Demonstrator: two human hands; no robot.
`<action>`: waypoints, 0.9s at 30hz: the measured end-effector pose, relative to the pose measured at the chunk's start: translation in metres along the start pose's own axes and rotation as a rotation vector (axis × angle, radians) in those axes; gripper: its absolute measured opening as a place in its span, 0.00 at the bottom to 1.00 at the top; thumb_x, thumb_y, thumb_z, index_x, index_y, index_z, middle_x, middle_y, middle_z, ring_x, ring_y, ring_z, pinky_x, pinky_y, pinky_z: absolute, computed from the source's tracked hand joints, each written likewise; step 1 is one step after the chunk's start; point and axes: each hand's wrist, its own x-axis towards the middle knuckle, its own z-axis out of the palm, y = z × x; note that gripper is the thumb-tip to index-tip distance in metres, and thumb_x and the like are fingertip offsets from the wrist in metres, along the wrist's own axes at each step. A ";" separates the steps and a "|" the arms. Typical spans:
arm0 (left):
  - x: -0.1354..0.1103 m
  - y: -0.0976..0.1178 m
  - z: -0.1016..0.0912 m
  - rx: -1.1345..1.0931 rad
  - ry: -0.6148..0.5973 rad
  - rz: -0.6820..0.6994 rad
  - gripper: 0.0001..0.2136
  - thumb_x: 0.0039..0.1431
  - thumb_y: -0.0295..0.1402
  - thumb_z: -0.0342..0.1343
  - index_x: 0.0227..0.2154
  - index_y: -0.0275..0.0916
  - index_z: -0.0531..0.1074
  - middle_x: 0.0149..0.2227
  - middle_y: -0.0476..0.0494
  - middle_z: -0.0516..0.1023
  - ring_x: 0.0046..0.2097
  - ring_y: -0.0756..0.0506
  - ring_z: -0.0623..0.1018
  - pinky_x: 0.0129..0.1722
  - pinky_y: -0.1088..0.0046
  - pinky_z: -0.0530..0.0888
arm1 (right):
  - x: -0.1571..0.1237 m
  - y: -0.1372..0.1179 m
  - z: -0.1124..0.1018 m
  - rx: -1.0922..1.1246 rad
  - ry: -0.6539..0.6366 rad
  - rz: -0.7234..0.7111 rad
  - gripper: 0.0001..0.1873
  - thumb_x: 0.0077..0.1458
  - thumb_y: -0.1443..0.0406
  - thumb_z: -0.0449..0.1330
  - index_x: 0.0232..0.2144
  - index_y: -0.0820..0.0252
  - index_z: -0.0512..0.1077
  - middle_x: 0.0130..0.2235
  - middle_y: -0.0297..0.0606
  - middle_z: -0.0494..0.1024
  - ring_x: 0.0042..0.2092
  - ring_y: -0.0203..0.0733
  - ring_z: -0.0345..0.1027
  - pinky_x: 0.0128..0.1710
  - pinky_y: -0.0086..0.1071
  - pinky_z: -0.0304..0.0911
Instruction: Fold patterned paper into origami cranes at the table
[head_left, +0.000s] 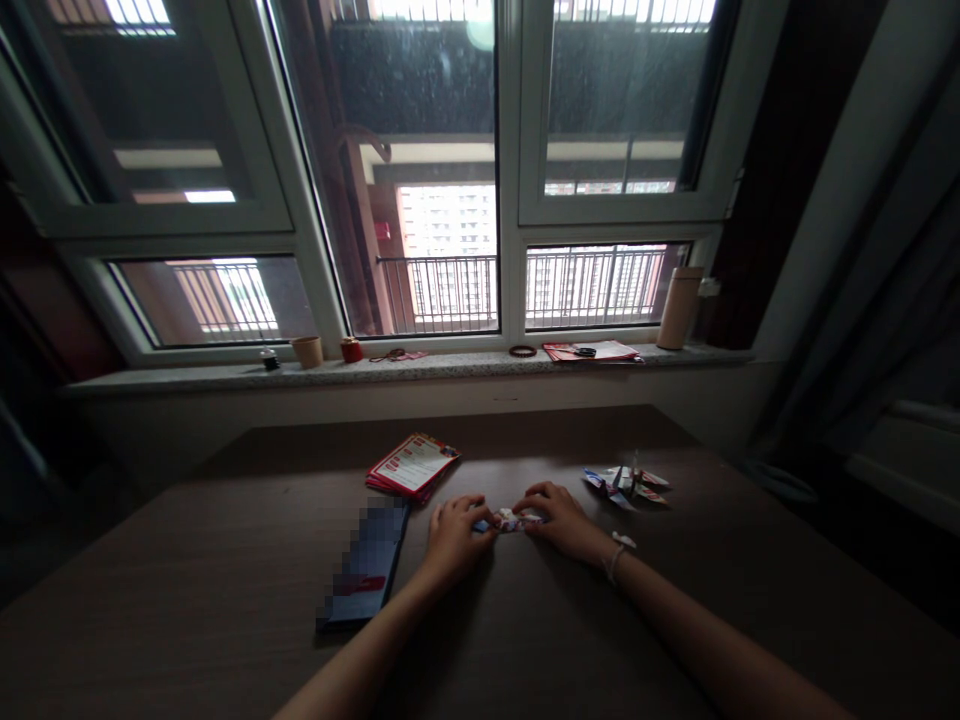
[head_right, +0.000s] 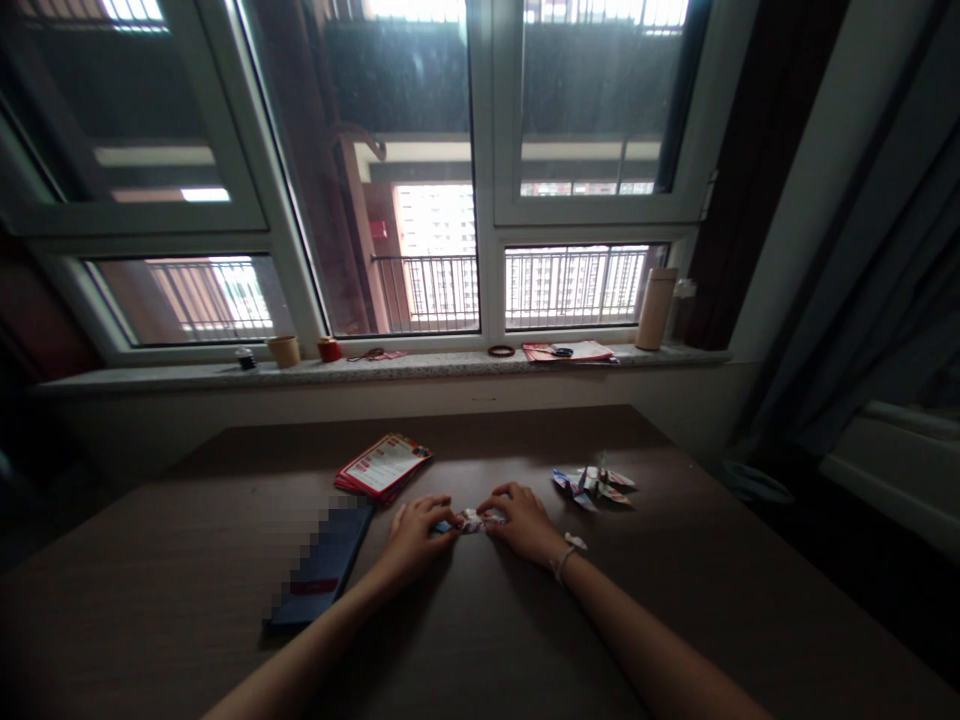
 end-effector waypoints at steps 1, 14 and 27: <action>0.000 0.000 0.000 0.000 -0.002 0.002 0.09 0.56 0.36 0.55 0.37 0.52 0.78 0.57 0.51 0.73 0.60 0.41 0.67 0.63 0.51 0.53 | 0.000 0.000 -0.001 0.002 -0.004 -0.005 0.15 0.53 0.61 0.61 0.45 0.44 0.76 0.52 0.36 0.68 0.57 0.46 0.59 0.59 0.39 0.52; -0.003 -0.002 0.004 -0.024 0.034 0.031 0.15 0.57 0.37 0.55 0.47 0.57 0.74 0.57 0.48 0.71 0.61 0.40 0.65 0.63 0.48 0.51 | -0.007 0.002 0.003 -0.013 0.111 -0.132 0.11 0.55 0.58 0.61 0.41 0.50 0.76 0.50 0.38 0.69 0.55 0.45 0.60 0.58 0.39 0.53; -0.002 -0.004 0.008 0.017 0.059 0.055 0.15 0.57 0.39 0.57 0.47 0.61 0.74 0.62 0.46 0.65 0.63 0.37 0.63 0.62 0.45 0.52 | -0.008 -0.003 0.007 -0.053 0.159 -0.144 0.12 0.55 0.56 0.62 0.36 0.57 0.72 0.46 0.40 0.71 0.49 0.47 0.62 0.53 0.41 0.58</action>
